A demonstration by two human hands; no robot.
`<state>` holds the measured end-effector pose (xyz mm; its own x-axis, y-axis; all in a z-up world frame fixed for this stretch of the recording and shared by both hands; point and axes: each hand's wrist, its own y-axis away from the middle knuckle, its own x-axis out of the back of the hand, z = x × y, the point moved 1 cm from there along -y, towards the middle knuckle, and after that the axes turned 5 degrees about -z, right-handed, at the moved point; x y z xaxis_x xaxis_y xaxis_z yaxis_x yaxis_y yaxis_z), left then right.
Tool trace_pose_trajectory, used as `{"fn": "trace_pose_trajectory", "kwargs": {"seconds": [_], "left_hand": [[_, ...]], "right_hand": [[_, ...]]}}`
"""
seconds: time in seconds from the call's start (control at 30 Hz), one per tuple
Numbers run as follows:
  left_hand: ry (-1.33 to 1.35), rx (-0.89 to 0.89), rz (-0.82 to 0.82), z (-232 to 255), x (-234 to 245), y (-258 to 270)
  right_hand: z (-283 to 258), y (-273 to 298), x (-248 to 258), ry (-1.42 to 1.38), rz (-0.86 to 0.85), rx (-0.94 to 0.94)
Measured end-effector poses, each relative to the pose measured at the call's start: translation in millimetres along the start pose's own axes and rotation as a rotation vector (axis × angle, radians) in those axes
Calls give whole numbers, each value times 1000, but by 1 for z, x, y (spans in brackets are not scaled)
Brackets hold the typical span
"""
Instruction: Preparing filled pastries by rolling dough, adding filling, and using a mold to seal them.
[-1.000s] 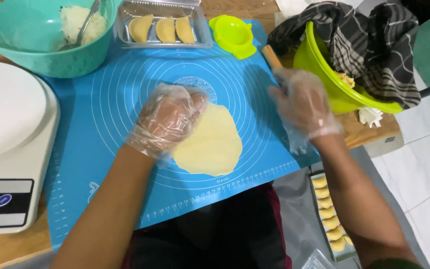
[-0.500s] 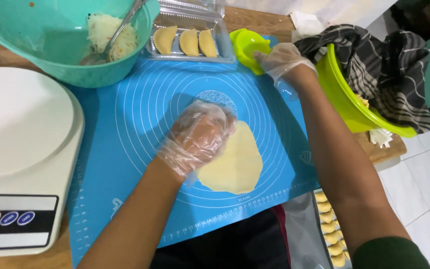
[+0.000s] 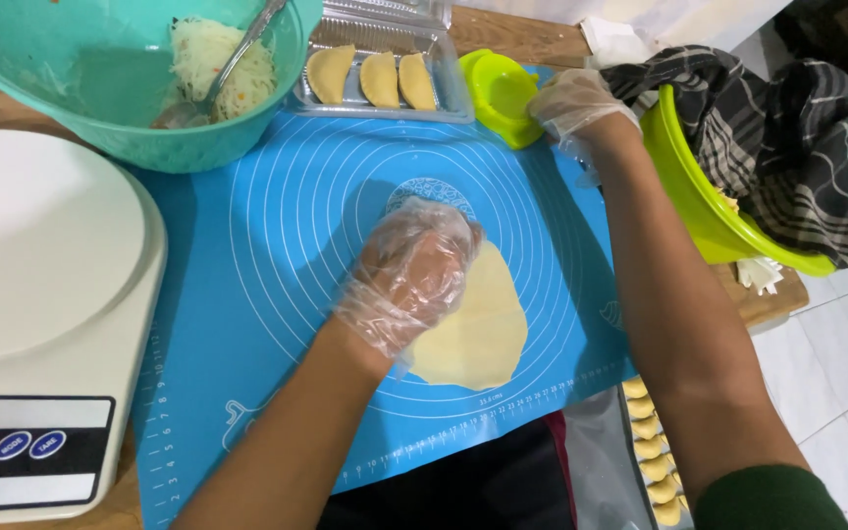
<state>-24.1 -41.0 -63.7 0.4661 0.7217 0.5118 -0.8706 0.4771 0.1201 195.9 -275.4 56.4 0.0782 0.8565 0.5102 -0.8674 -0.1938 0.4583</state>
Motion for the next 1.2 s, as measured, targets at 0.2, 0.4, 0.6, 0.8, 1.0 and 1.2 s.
{"fn": "trace_pose_trajectory", "kwargs": {"seconds": [0.2, 0.4, 0.6, 0.8, 1.0, 1.2], "left_hand": [[101, 246, 212, 34, 8, -11], [-259, -59, 430, 51, 34, -11], [49, 204, -1, 30, 24, -28], [224, 316, 136, 70, 53, 11], [-286, 278, 279, 41, 18, -5], [-536, 62, 285, 58, 24, -15]], "right_hand": [[-23, 72, 76, -1413, -46, -533], [-4, 0, 20, -1146, -25, -211], [-23, 27, 40, -1147, 110, -268], [-39, 63, 49, -1159, 278, -324], [-62, 99, 62, -1171, 448, -363], [-49, 107, 16, -1064, 422, -225]]}}
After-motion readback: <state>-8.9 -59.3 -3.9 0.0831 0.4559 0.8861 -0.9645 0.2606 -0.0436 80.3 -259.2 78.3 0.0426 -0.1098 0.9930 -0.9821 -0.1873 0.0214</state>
